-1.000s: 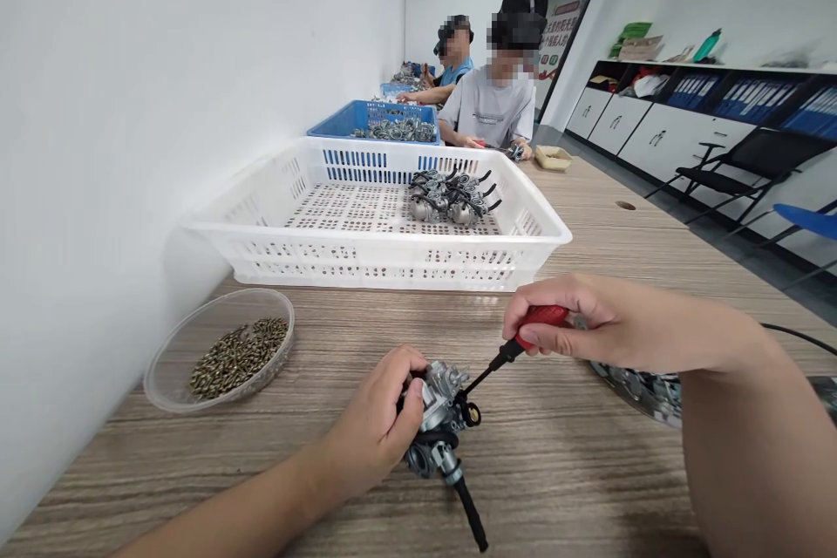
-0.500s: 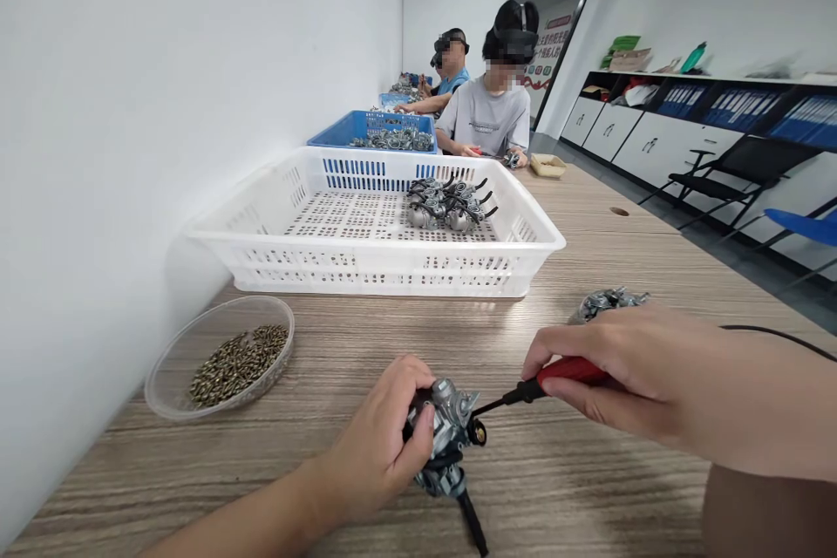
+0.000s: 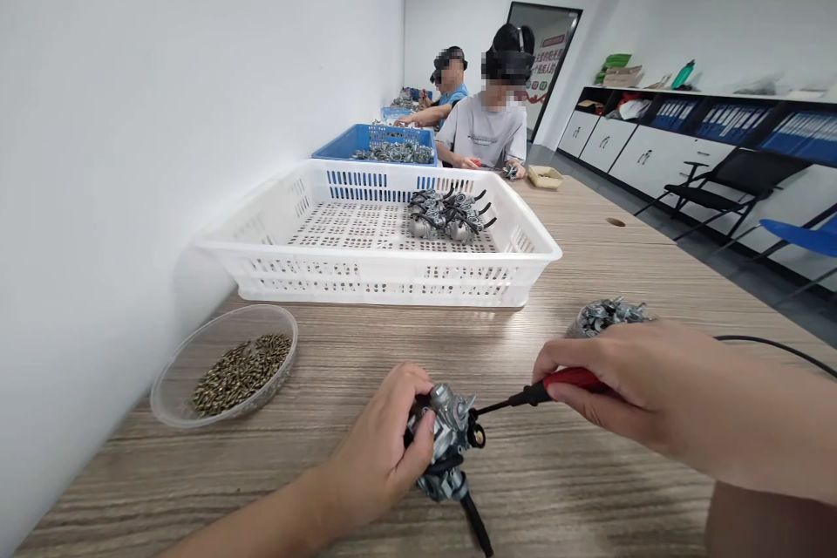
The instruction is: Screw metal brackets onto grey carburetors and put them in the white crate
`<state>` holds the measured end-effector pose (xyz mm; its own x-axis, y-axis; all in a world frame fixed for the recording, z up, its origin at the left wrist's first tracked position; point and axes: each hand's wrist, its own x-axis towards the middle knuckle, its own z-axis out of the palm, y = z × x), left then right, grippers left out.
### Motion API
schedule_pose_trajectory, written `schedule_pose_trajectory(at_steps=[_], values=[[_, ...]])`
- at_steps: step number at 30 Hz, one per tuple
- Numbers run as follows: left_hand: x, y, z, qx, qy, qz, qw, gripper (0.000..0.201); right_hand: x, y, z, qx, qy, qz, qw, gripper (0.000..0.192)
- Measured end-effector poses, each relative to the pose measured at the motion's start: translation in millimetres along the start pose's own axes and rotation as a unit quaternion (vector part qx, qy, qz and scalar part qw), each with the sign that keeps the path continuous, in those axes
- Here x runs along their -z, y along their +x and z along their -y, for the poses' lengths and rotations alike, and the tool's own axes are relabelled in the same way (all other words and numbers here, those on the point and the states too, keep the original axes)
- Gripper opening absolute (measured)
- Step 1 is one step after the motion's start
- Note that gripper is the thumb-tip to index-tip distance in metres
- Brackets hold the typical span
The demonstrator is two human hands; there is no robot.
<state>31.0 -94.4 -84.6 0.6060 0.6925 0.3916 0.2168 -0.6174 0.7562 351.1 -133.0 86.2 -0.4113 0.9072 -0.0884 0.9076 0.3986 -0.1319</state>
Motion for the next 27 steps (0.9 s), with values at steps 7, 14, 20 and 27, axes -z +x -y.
schedule_pose_trajectory(at_steps=[7,14,20,27], values=[[-1.4,-1.7,3.4,0.002,0.005,-0.001,1.0,0.015,4.1,-6.5,9.7,-0.026,-0.07,0.056,0.996,0.036],[-2.5,-1.4,4.4,0.007,-0.005,0.007,1.0,0.014,-13.3,-13.3,22.0,-0.017,-0.108,0.022,0.994,0.033],[-3.3,-1.8,6.0,0.017,-0.009,0.013,1.0,0.015,-28.5,2.5,57.8,0.003,-0.151,0.013,0.988,0.02],[-2.6,-2.8,7.4,0.03,-0.013,0.013,0.999,0.015,-17.9,19.9,60.9,-0.042,-0.101,0.065,0.992,0.027]])
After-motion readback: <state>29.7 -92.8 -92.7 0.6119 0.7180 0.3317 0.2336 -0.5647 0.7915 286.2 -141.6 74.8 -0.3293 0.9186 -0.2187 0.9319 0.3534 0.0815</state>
